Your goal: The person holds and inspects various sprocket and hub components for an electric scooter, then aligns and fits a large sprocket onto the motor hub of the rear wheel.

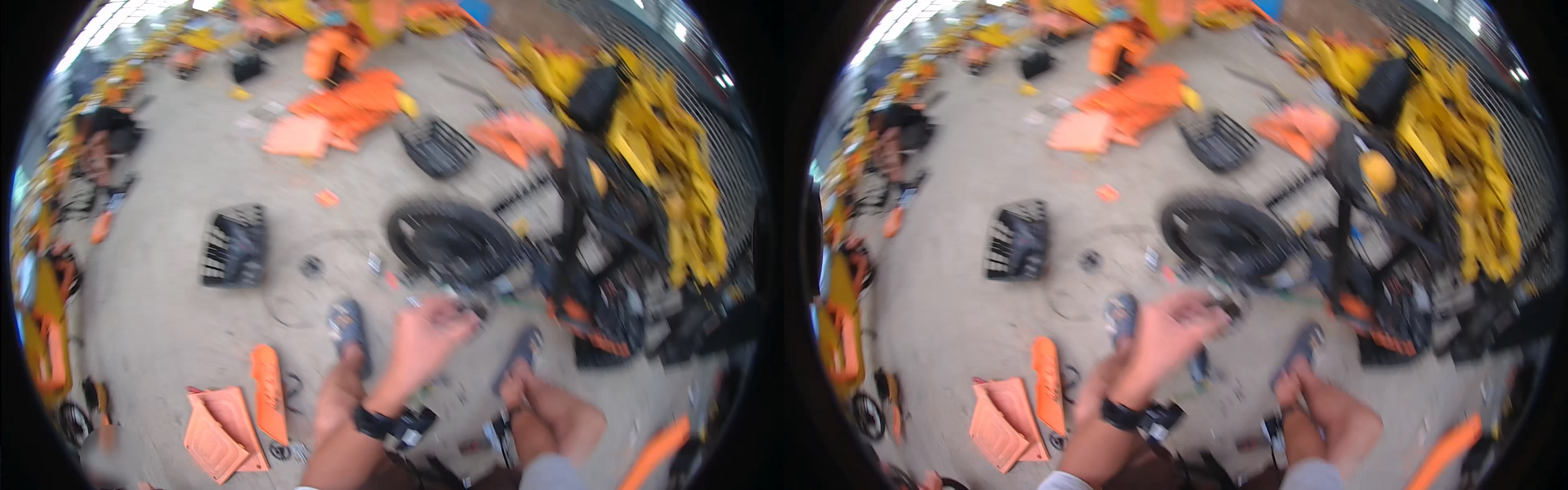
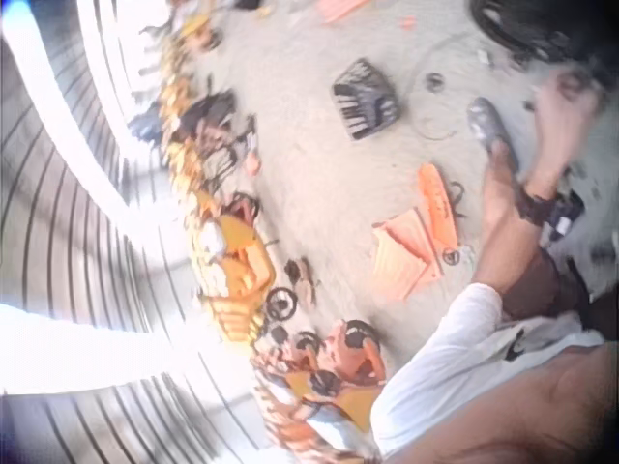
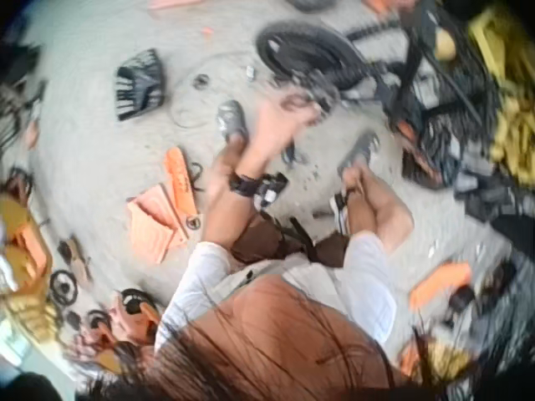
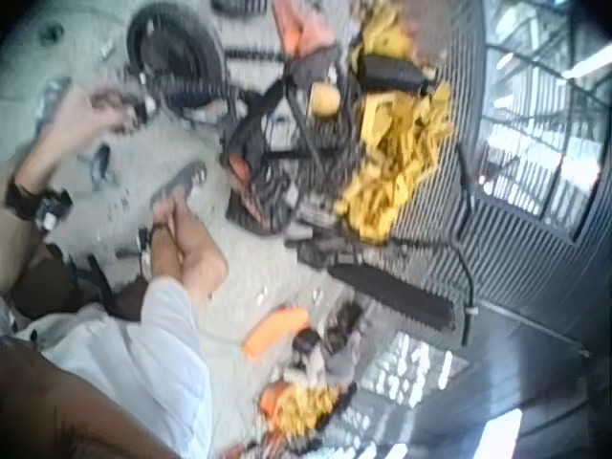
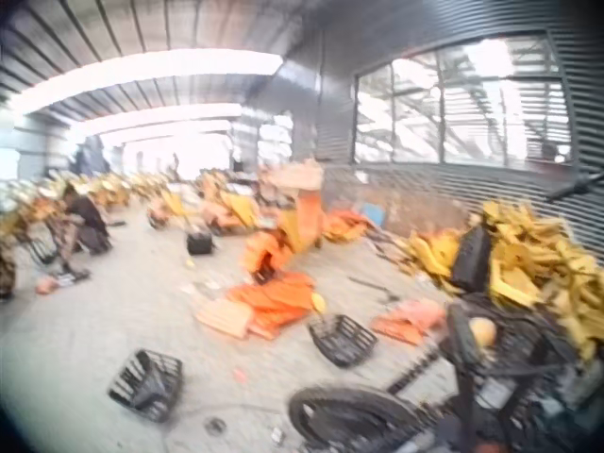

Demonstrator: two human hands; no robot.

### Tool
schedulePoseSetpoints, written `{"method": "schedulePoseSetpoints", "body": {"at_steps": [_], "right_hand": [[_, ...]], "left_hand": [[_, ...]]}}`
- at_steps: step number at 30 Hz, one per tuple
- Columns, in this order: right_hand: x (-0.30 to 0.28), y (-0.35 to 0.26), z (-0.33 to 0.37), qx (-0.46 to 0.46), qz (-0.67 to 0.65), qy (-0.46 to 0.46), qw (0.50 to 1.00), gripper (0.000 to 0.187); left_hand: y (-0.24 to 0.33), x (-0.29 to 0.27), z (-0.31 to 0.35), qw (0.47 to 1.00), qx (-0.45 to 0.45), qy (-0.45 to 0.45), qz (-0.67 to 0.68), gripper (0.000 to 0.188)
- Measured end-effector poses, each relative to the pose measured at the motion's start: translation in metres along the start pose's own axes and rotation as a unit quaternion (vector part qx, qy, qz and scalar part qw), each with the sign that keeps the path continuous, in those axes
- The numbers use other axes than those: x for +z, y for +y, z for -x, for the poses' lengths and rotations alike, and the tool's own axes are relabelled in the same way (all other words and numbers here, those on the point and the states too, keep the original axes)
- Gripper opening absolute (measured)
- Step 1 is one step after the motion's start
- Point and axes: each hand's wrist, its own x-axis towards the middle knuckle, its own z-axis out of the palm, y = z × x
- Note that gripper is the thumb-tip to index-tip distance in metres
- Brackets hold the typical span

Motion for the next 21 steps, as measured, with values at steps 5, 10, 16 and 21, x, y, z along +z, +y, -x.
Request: {"method": "schedulePoseSetpoints", "body": {"at_steps": [5, 10, 16, 21], "right_hand": [[-0.098, -0.050, 0.053, 0.174, -0.439, -0.262, 0.842, 0.033], [-0.052, -0.039, 0.025, 0.126, -0.247, -0.057, 0.959, 0.028], [-0.069, -0.113, 0.018, -0.003, -0.236, 0.183, 0.954, 0.027], [-0.206, -0.270, 0.095, -0.114, -0.525, 0.171, 0.826, 0.016]], "left_hand": [[-0.005, 0.015, 0.006, 0.995, 0.017, -0.028, 0.090, 0.041], [-0.009, 0.022, 0.006, 0.996, -0.004, -0.085, 0.009, 0.046], [-0.013, 0.035, 0.003, 0.996, 0.025, -0.082, 0.004, 0.049], [-0.010, 0.045, 0.003, 0.998, 0.008, -0.065, 0.014, 0.047]]}}
